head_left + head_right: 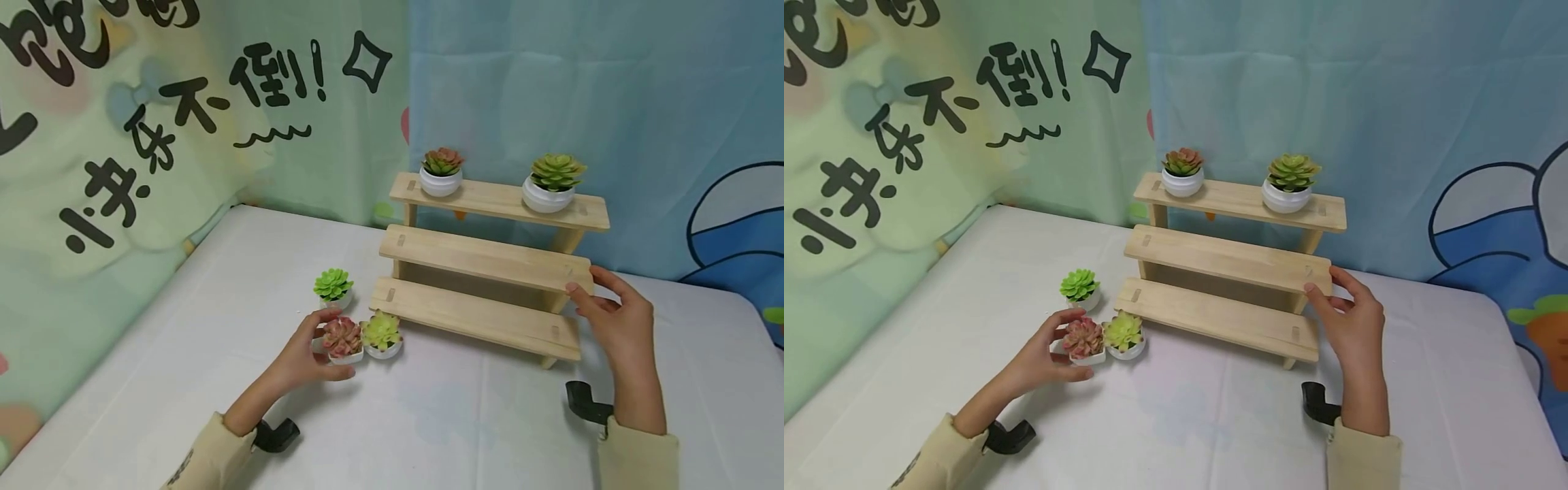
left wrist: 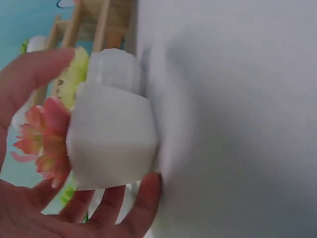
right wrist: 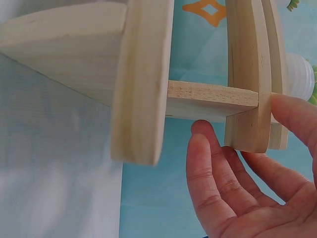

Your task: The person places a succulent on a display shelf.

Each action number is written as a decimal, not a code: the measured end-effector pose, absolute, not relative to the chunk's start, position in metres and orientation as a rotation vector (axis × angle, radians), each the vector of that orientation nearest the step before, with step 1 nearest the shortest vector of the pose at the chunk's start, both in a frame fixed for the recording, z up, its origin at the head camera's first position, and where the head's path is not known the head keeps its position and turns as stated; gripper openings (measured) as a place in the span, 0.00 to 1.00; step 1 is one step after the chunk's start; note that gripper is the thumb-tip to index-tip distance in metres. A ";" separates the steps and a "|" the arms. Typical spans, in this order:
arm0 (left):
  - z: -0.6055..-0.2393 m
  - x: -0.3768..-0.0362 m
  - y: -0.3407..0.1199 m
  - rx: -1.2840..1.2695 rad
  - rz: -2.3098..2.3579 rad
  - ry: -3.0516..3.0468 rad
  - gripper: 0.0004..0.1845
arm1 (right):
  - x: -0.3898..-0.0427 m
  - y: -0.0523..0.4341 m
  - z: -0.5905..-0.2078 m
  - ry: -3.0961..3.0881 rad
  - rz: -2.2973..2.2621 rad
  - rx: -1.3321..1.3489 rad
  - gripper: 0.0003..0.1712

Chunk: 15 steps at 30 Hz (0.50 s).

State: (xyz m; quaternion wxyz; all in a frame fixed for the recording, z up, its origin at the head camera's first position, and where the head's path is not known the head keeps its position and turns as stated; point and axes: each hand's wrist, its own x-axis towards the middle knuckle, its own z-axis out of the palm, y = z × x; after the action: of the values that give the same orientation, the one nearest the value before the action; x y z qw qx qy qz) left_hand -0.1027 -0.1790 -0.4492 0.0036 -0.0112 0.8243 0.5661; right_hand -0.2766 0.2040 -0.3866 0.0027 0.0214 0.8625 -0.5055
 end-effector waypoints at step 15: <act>-0.456 -0.107 -0.177 -0.096 1.770 2.643 0.35 | -0.277 0.204 -0.386 2.696 -1.589 0.080 0.39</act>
State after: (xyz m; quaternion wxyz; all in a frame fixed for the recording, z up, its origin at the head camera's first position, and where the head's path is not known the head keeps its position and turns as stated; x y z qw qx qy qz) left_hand -0.1069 -0.1769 -0.4556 -0.0205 -0.0302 0.8303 0.5561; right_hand -0.2765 0.2035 -0.3857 0.0055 0.0255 0.8613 -0.5074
